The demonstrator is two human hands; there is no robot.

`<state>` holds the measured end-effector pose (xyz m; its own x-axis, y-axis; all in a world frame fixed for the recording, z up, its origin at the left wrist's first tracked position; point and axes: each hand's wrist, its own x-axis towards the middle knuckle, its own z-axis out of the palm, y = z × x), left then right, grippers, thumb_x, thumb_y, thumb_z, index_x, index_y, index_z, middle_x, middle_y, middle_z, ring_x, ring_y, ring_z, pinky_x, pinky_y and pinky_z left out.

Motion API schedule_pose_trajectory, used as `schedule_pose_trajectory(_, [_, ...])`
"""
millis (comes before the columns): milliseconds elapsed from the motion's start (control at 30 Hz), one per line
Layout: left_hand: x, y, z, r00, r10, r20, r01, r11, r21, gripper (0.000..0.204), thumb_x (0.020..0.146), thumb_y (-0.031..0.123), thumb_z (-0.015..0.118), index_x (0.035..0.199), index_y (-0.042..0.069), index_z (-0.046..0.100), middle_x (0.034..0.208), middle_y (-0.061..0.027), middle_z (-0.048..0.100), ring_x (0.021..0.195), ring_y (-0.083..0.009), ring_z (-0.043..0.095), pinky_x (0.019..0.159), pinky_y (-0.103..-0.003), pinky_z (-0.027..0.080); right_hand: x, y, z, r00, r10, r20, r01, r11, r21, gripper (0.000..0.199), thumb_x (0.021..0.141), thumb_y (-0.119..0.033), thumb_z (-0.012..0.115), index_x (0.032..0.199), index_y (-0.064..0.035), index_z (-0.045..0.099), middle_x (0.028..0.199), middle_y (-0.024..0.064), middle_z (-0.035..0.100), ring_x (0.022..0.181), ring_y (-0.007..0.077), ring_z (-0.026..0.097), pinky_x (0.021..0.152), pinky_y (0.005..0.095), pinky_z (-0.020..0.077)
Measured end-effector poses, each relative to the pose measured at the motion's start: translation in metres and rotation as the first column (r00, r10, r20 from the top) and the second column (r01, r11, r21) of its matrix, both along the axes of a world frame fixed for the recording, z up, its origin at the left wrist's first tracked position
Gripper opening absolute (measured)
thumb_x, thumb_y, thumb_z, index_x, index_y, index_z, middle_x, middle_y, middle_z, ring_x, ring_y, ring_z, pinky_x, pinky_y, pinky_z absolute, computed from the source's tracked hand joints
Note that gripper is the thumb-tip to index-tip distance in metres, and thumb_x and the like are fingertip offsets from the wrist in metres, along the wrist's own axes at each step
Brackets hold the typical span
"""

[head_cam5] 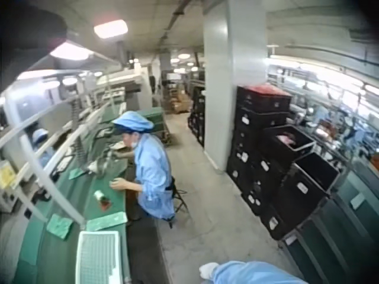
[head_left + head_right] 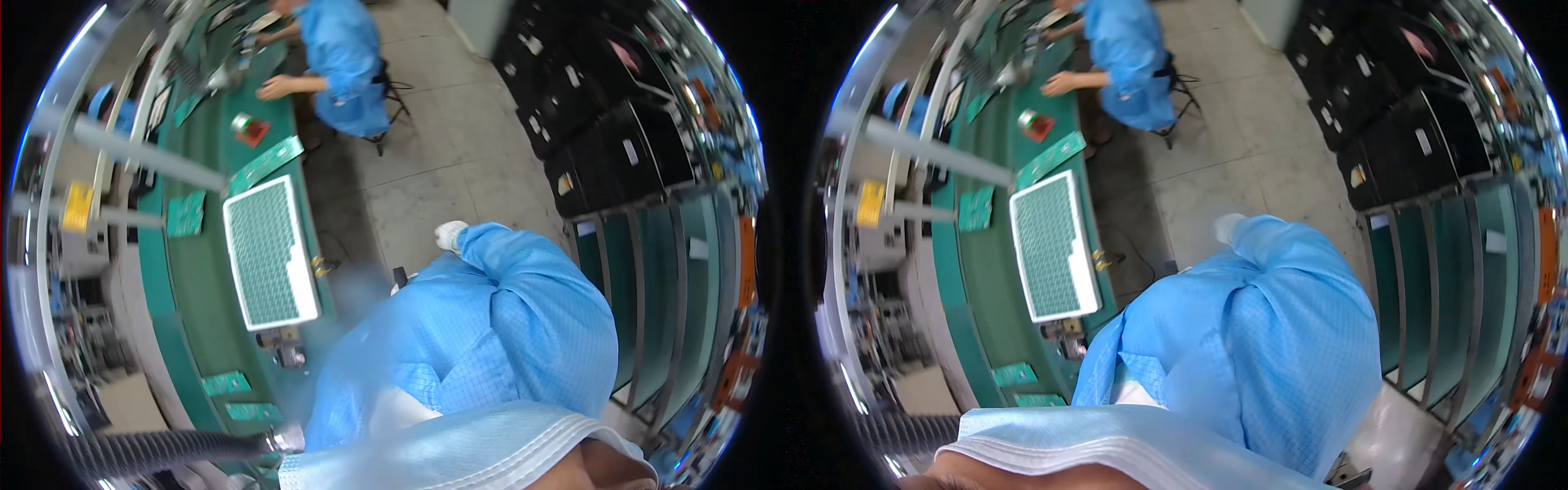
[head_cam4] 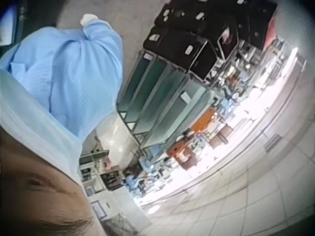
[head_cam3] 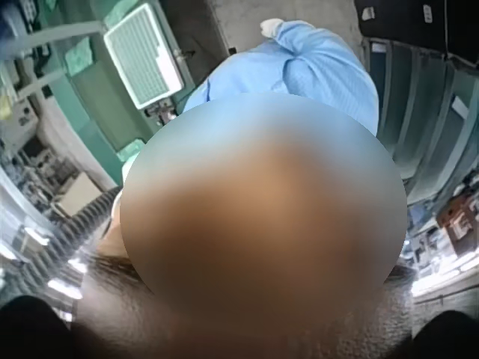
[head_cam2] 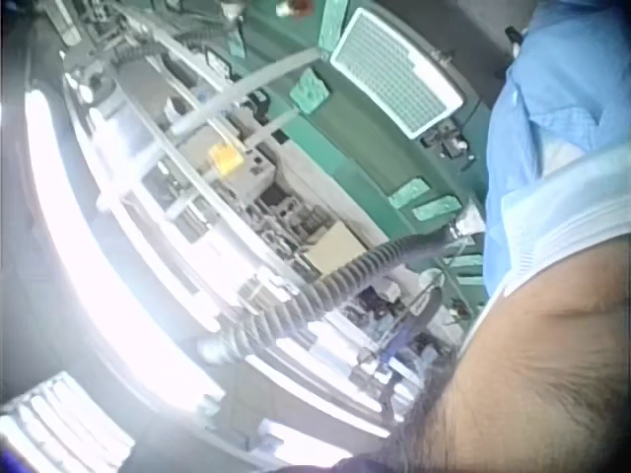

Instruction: Soldering electronic components onto printed circuit boards at a manual assembly station.

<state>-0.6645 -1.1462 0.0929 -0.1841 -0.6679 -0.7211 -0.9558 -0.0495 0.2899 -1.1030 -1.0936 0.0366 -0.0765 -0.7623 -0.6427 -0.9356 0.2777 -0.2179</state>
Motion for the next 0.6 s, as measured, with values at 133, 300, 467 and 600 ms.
schedule_pose_trajectory(133, [-0.104, -0.002, -0.002, 0.997, -0.069, 0.041, 0.071, 0.995, -0.065, 0.048, 0.087, 0.043, 0.061, 0.107, 0.002, 0.076, 0.11, -0.0233, 0.073, 0.109, -0.0384, 0.07, 0.094, -0.046, 0.053, -0.084, 0.03, -0.02, 0.992, -0.097, 0.079, 0.098, 0.995, -0.012, 0.036, 0.086, -0.029, 0.057, 0.11, -0.011, 0.076, 0.112, 0.0158, 0.074, 0.107, 0.0362, 0.07, 0.093, 0.0485, 0.0554])
schedule_pose_trajectory(300, [-0.241, 0.013, 0.004, 0.979, -0.162, 0.126, 0.173, 0.981, -0.086, 0.048, 0.086, 0.043, 0.062, 0.107, 0.002, 0.075, 0.11, -0.0233, 0.073, 0.109, -0.0381, 0.07, 0.094, -0.046, 0.054, -0.245, 0.104, -0.069, 0.951, -0.303, 0.064, 0.303, 0.953, 0.021, 0.036, 0.083, -0.025, 0.06, 0.112, -0.0109, 0.077, 0.116, 0.017, 0.073, 0.11, 0.0366, 0.069, 0.094, 0.0487, 0.0551])
schedule_pose_trajectory(467, [-0.347, 0.019, 0.024, 0.947, -0.268, 0.179, 0.286, 0.954, -0.086, 0.049, 0.086, 0.044, 0.062, 0.108, 0.002, 0.075, 0.11, -0.0233, 0.073, 0.109, -0.0379, 0.07, 0.094, -0.045, 0.054, -0.453, 0.221, -0.069, 0.556, -0.824, -0.11, 0.809, 0.566, -0.155, 0.038, 0.088, -0.026, 0.058, 0.118, -0.0092, 0.074, 0.125, 0.0199, 0.07, 0.117, 0.0391, 0.066, 0.102, 0.0484, 0.051])
schedule_pose_trajectory(600, [-0.397, 0.017, 0.03, 0.919, -0.319, 0.23, 0.347, 0.934, -0.089, 0.049, 0.085, 0.044, 0.063, 0.108, 0.002, 0.075, 0.11, -0.0234, 0.073, 0.109, -0.0377, 0.07, 0.094, -0.045, 0.054, -0.565, 0.306, 0.004, 0.171, -0.985, 0.028, 0.791, 0.12, -0.6, 0.031, 0.094, -0.038, 0.057, 0.104, -0.0132, 0.074, 0.106, 0.0184, 0.073, 0.104, 0.0389, 0.069, 0.088, 0.0506, 0.0553])
